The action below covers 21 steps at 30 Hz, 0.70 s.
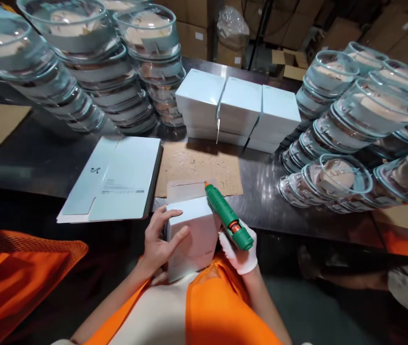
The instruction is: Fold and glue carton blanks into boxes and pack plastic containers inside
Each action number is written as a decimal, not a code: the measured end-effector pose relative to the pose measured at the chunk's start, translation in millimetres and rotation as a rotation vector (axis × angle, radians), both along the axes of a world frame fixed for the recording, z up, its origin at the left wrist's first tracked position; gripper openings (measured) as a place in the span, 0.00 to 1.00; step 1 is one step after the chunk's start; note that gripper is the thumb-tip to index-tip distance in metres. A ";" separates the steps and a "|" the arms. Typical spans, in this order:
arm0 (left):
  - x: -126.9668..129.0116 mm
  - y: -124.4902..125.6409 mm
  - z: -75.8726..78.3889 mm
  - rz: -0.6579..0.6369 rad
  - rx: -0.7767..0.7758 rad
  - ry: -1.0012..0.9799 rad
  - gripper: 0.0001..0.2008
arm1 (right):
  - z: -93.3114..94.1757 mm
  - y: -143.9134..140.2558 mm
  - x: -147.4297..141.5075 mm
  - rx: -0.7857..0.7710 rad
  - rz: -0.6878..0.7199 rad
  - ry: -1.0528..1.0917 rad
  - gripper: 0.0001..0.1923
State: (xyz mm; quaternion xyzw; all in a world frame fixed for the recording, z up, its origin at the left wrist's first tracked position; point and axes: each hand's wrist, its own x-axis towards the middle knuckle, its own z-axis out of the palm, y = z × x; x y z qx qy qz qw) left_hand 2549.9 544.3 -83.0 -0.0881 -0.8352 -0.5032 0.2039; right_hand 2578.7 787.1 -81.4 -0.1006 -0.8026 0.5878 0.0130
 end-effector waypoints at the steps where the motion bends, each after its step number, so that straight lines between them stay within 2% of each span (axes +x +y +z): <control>1: -0.2 -0.2 0.0 -0.001 0.002 -0.001 0.14 | -2.1 1.8 1.3 -0.014 -0.034 -0.011 0.19; 5: -0.3 -2.3 -1.0 -0.005 0.043 -0.013 0.14 | -3.5 9.3 -1.3 -0.110 -0.212 -0.039 0.22; 8: -1.0 -6.2 -2.1 0.002 0.082 -0.045 0.13 | 3.1 15.5 -21.4 -0.176 -0.321 -0.066 0.25; 10: -2.3 -8.4 -2.6 -0.002 0.113 -0.062 0.13 | 5.9 18.7 -44.5 -0.271 -0.324 -0.151 0.29; 13: -4.6 -10.2 -3.2 -0.021 0.166 -0.078 0.13 | 3.6 25.5 -82.5 -0.432 -0.245 -0.280 0.32; 15: -5.3 -11.3 -4.0 -0.021 0.186 -0.086 0.14 | 1.0 34.2 -100.1 -0.357 -0.175 -0.366 0.32; 18: -5.1 -13.4 -5.2 -0.009 0.217 -0.087 0.17 | 3.3 49.3 -104.4 -0.072 -0.167 -0.438 0.33; 21: -5.4 -13.5 -6.4 -0.020 0.253 -0.093 0.17 | 16.5 47.9 -89.8 0.149 -0.237 -0.217 0.26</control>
